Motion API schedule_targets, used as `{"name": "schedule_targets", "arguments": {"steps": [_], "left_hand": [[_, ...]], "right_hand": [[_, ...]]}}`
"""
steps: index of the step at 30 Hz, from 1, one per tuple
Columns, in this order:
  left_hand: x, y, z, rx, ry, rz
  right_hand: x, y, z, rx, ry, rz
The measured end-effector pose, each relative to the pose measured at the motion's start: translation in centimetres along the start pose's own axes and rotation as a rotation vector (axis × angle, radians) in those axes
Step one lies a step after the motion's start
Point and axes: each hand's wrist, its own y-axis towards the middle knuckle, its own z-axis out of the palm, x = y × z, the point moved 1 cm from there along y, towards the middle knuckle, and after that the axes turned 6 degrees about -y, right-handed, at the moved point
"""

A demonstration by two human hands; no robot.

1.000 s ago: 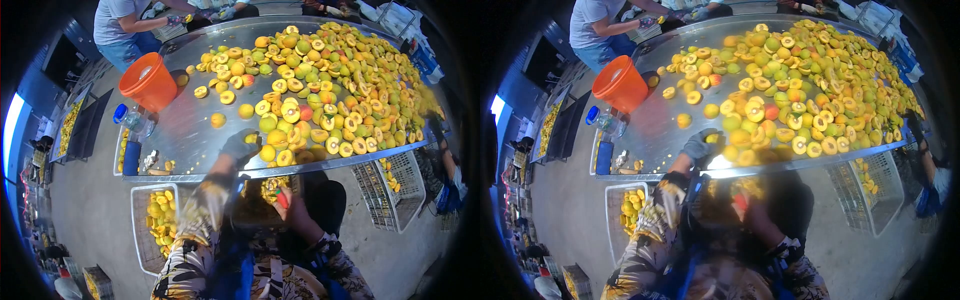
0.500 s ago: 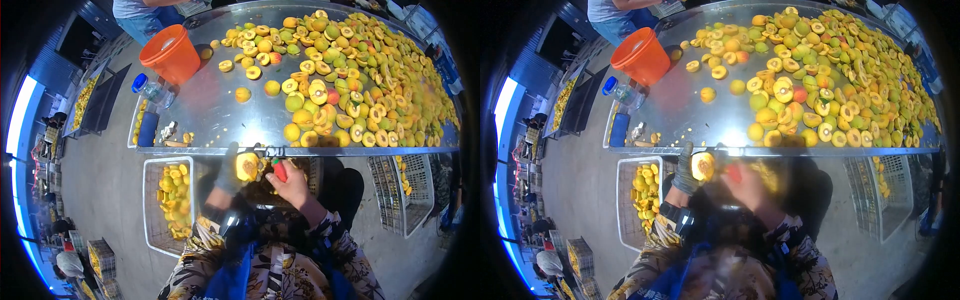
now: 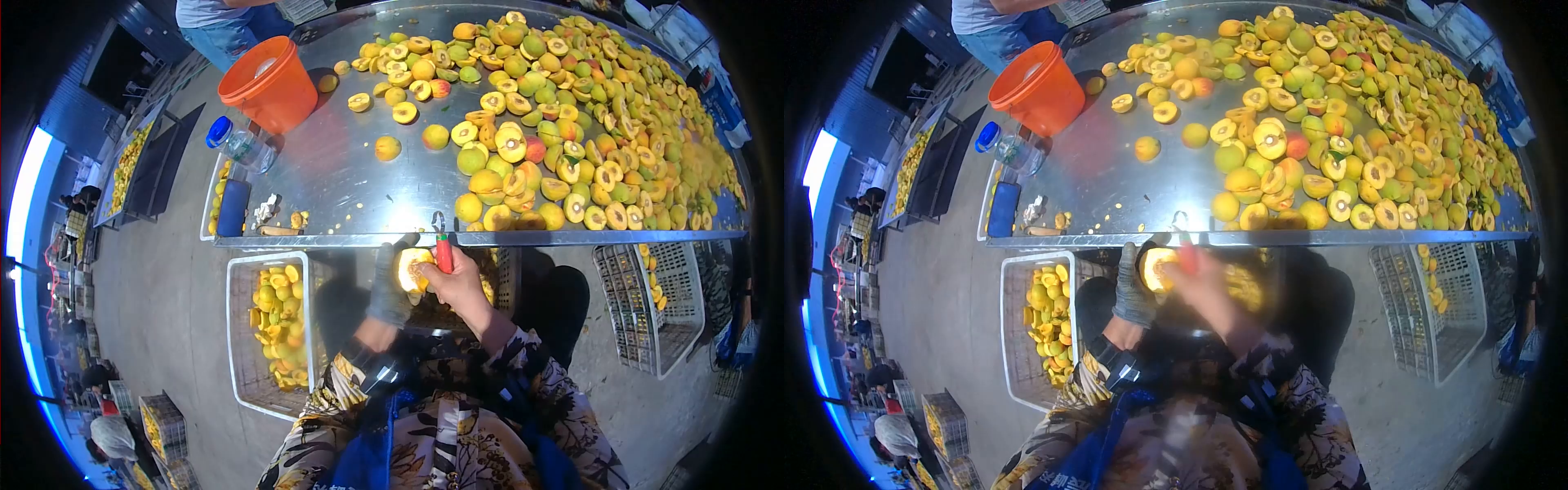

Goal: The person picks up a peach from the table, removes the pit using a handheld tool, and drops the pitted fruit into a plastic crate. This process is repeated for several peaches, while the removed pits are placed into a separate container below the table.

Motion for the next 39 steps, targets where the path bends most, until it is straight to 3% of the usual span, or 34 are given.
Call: {"name": "schedule_targets", "arguments": {"steps": [4, 6, 9, 13, 18, 23, 26, 29, 32, 35, 38, 39], "left_hand": [[0.6, -0.3, 0.6, -0.103, 0.22, 0.132], [0.6, 0.3, -0.8, -0.126, 0.171, 0.049], [-0.3, 0.7, -1.8, -0.085, 0.019, 0.023], [-1.0, 1.1, -1.2, -0.111, -0.051, 0.092], [-0.3, 1.0, -1.3, -0.143, 0.022, 0.054], [0.2, 1.6, -1.0, -0.002, 0.248, 0.179], [0.9, 1.3, -1.8, -0.092, 0.412, 0.261], [0.3, 1.0, -0.7, -0.123, 0.3, 0.199], [-0.2, 0.9, -1.5, -0.139, 0.3, 0.019], [-0.1, 1.3, -2.0, -0.082, 0.351, -0.019], [-0.2, 1.3, -2.0, -0.007, 0.375, 0.032], [-0.2, 1.2, -1.8, -0.012, 0.4, 0.057]], "right_hand": [[0.2, 0.3, -0.4, -0.006, -0.008, 0.093], [1.0, -0.4, -0.6, -0.017, -0.047, 0.112], [2.0, -2.2, -0.8, -0.137, -0.46, -0.263], [1.4, -3.8, -1.1, 0.049, -0.497, -0.105], [1.6, -4.3, -1.0, 0.128, -0.564, -0.006], [1.3, -4.6, -0.7, 0.151, -0.622, 0.014], [0.0, -5.0, -0.1, 0.151, -0.655, 0.07], [-0.8, -4.9, -0.4, 0.252, -0.628, 0.04], [-0.6, -4.5, -1.2, 0.429, -0.686, 0.018], [-0.9, -4.3, -1.5, 0.441, -0.772, -0.039], [-0.3, -4.2, -1.5, 0.571, -0.458, 0.019], [0.2, -4.2, -1.6, 0.622, -0.372, 0.173]]}}
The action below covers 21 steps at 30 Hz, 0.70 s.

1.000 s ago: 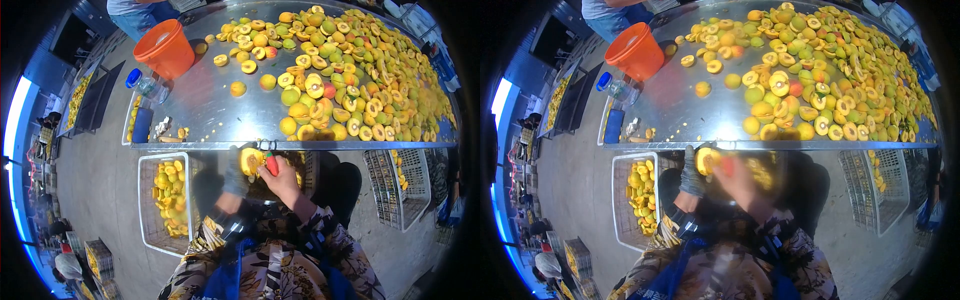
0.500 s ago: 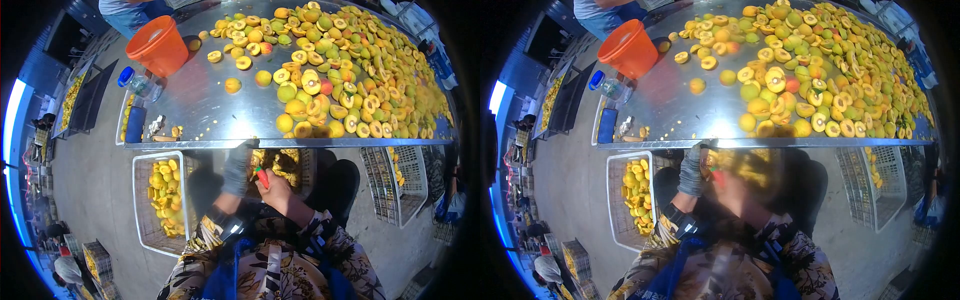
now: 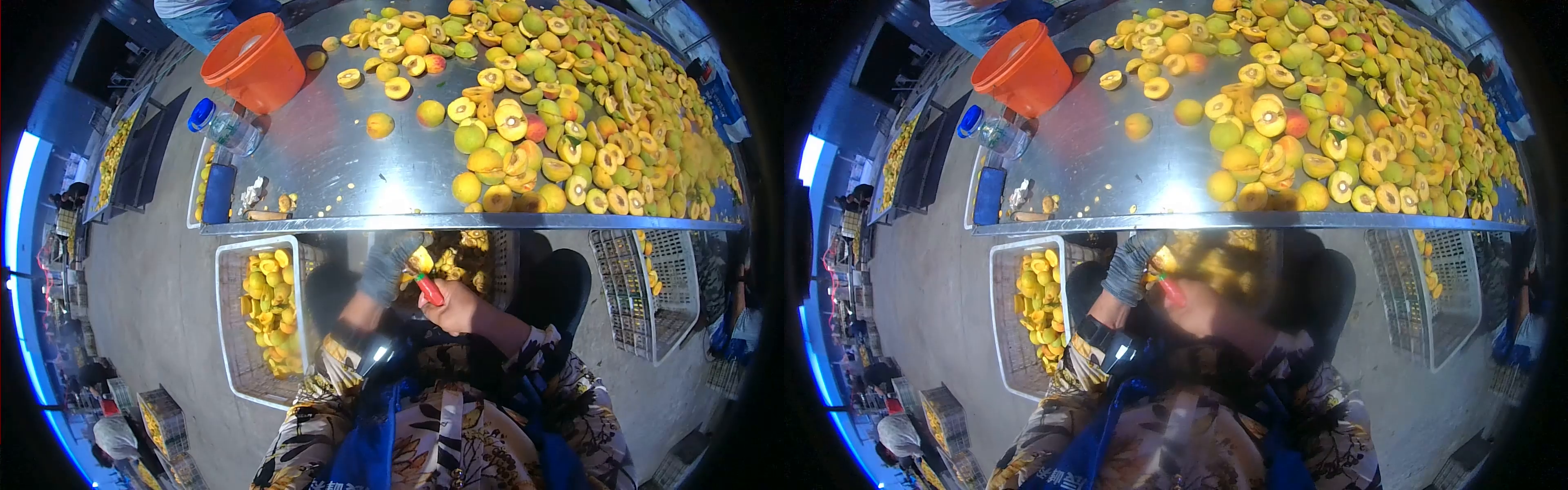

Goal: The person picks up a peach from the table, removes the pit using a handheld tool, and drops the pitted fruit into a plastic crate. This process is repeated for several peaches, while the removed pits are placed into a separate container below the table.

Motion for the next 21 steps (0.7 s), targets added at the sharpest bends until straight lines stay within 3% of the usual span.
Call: {"name": "schedule_targets", "arguments": {"steps": [2, 5, 8, 12, 13, 14, 16, 17, 18, 20, 21], "left_hand": [[-0.4, -0.1, 0.5, -0.019, 0.048, 0.052], [0.4, -0.2, 0.2, -0.048, 0.011, 0.028], [0.5, -0.1, 0.9, 0.071, -0.281, -0.105], [0.7, 1.1, 2.0, -0.151, -0.353, -0.061], [0.3, 1.5, 2.2, -0.257, -0.403, -0.046], [0.0, 1.7, 2.2, -0.362, -0.45, -0.032], [0.2, 1.8, 0.5, -0.351, -0.425, -0.087], [-0.6, 1.4, 0.8, -0.353, -0.363, -0.099], [-1.5, 1.0, 1.1, -0.353, -0.305, -0.109], [-2.1, 0.0, 0.8, -0.262, -0.316, -0.135], [-1.9, 0.2, 0.3, -0.265, -0.318, -0.122]], "right_hand": [[1.0, -0.4, -0.2, 0.167, 0.236, 0.211], [0.8, -0.4, 0.3, 0.287, 0.451, 0.233], [-0.6, 0.2, 1.5, 0.447, 0.77, 0.152], [0.4, -1.7, 0.5, 0.488, 1.098, 0.037], [0.3, -2.2, -0.1, 0.638, 1.172, -0.089], [-0.1, -2.2, -0.7, 0.564, 1.134, -0.06], [-0.7, -1.9, -1.9, 0.404, 1.073, -0.008], [-1.6, -1.0, -2.6, 0.273, 0.658, 0.042], [-5.7, 1.0, -1.4, -0.115, 0.056, -0.186], [-5.9, 0.3, -2.3, -0.476, -0.681, -0.177], [-4.7, -0.1, -2.6, -0.459, -0.606, -0.188]]}}
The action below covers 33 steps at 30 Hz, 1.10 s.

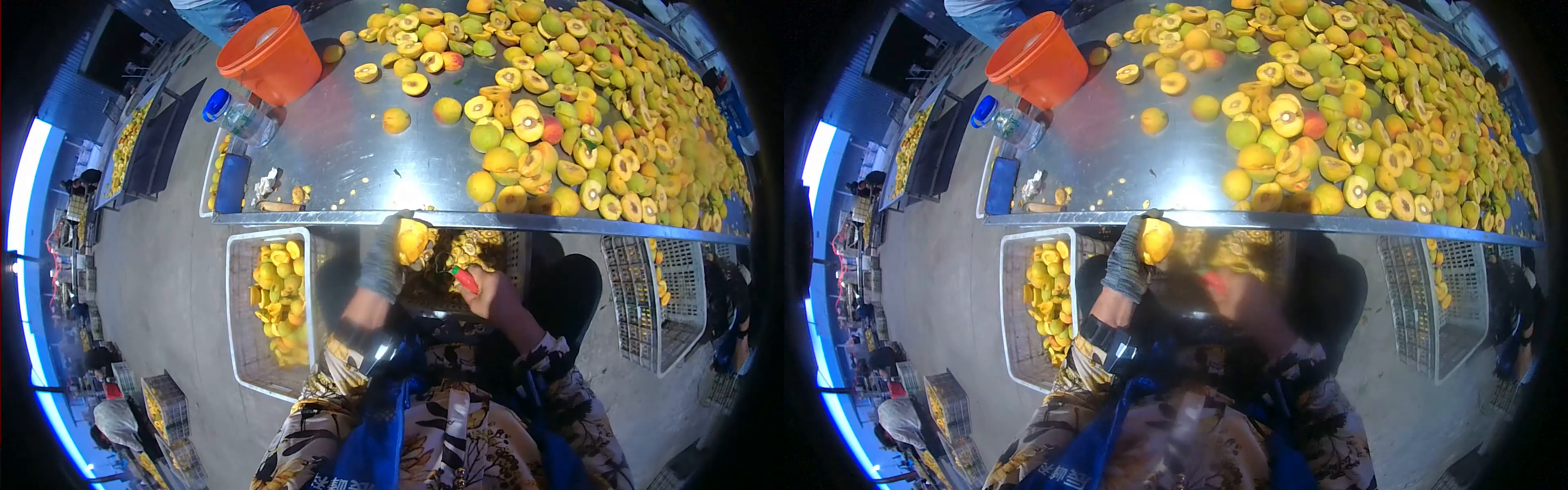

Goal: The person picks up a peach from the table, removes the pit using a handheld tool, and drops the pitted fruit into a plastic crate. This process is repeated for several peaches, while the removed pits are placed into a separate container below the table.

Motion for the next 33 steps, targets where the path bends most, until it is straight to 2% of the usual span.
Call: {"name": "schedule_targets", "arguments": {"steps": [2, 7, 10, 13, 16, 19, 21, 24, 27, 30, 33], "left_hand": [[0.5, 0.5, -1.0, -0.014, 0.037, 0.051], [0.7, 0.9, -1.2, 0.011, 0.308, 0.174], [0.0, -1.2, 0.9, -0.049, 0.349, 0.135], [0.5, 0.2, -0.7, 0.064, 0.349, 0.17], [1.1, -0.1, -0.8, 0.022, 0.351, 0.241], [1.8, 0.7, -2.4, -0.017, 0.553, 0.272], [2.3, 1.4, -3.2, -0.051, 0.601, 0.275], [2.8, 1.9, -4.3, -0.065, 0.677, 0.265], [3.6, 2.2, -5.3, -0.081, 0.738, 0.253], [4.3, 2.7, -6.4, -0.128, 0.824, 0.191], [5.1, 4.0, -8.6, -0.158, 0.948, 0.144]], "right_hand": [[3.1, -0.2, -2.4, 0.025, 0.162, 0.011], [4.6, -0.1, -3.5, -0.028, -0.034, -0.087], [4.5, -0.1, -3.4, -0.06, -0.083, -0.16], [5.1, 0.0, -3.8, -0.052, -0.19, -0.182], [5.2, 0.4, -4.0, -0.055, -0.348, -0.198], [5.0, 0.6, -4.1, -0.144, -0.458, -0.272], [4.4, 0.8, -4.2, -0.254, -0.422, -0.361], [4.6, 1.0, -5.0, -0.307, -0.443, -0.435], [4.5, 1.0, -4.8, -0.278, -0.63, -0.481], [5.2, 0.6, -4.8, -0.175, -0.752, -0.424], [5.4, 0.4, -4.0, -0.16, -0.778, -0.418]]}}
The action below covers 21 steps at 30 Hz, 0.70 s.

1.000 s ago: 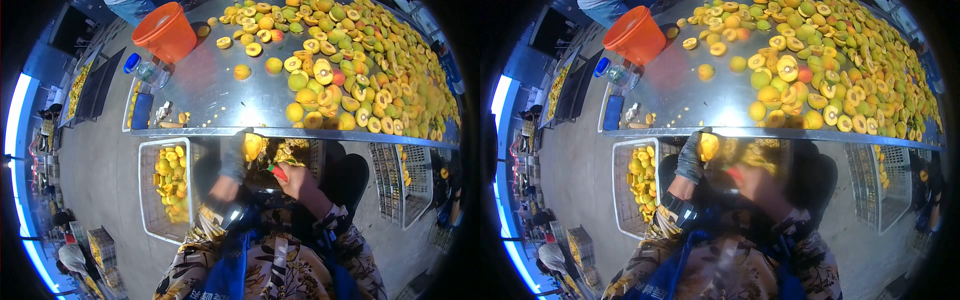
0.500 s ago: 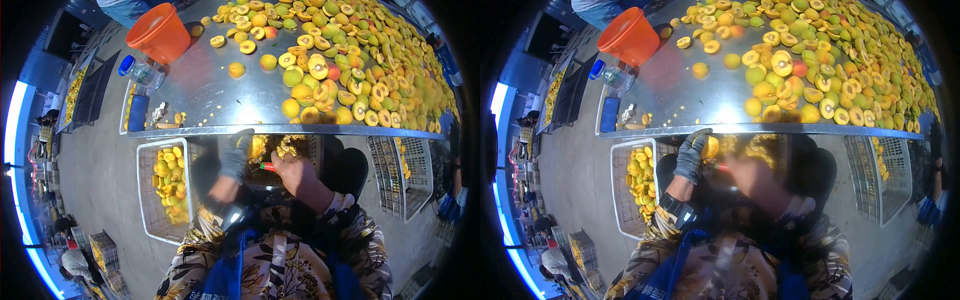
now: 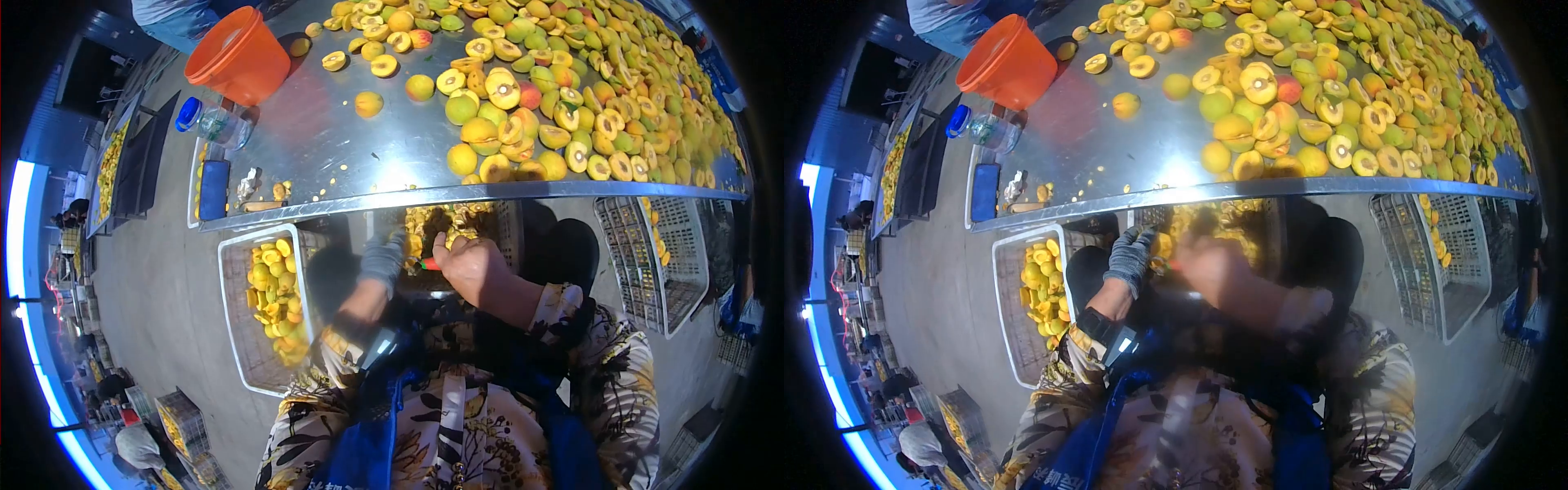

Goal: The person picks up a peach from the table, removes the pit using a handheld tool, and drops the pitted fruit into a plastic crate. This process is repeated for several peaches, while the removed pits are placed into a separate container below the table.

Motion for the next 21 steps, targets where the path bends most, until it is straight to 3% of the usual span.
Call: {"name": "schedule_targets", "arguments": {"steps": [3, 6, 8, 11, 14, 15, 21], "left_hand": [[1.6, 0.5, -0.4, -0.014, 0.08, 0.003], [0.6, -0.4, -1.3, -0.001, 0.058, -0.01], [-1.7, -1.4, -1.7, 0.009, -0.065, -0.063], [-2.2, -2.4, -1.9, 0.031, -0.376, -0.214], [-1.9, -2.3, -1.5, 0.039, -0.309, -0.169], [-2.2, -2.5, -1.5, 0.041, -0.296, -0.175], [-2.5, -2.6, -1.2, 0.062, -0.357, -0.172]], "right_hand": [[0.7, -0.1, 1.2, 0.079, -0.025, 0.047], [-0.6, -0.3, 4.8, 0.39, -0.032, 0.29], [-3.0, -0.9, 5.7, 0.22, 0.295, 0.415], [-2.8, -1.5, 3.4, -0.016, 0.254, 0.138], [-0.6, -0.5, 1.2, -0.004, 0.061, 0.085], [-0.1, -0.6, 1.3, 0.07, 0.063, 0.039], [0.7, -0.9, 1.3, 0.023, 0.031, -0.024]]}}
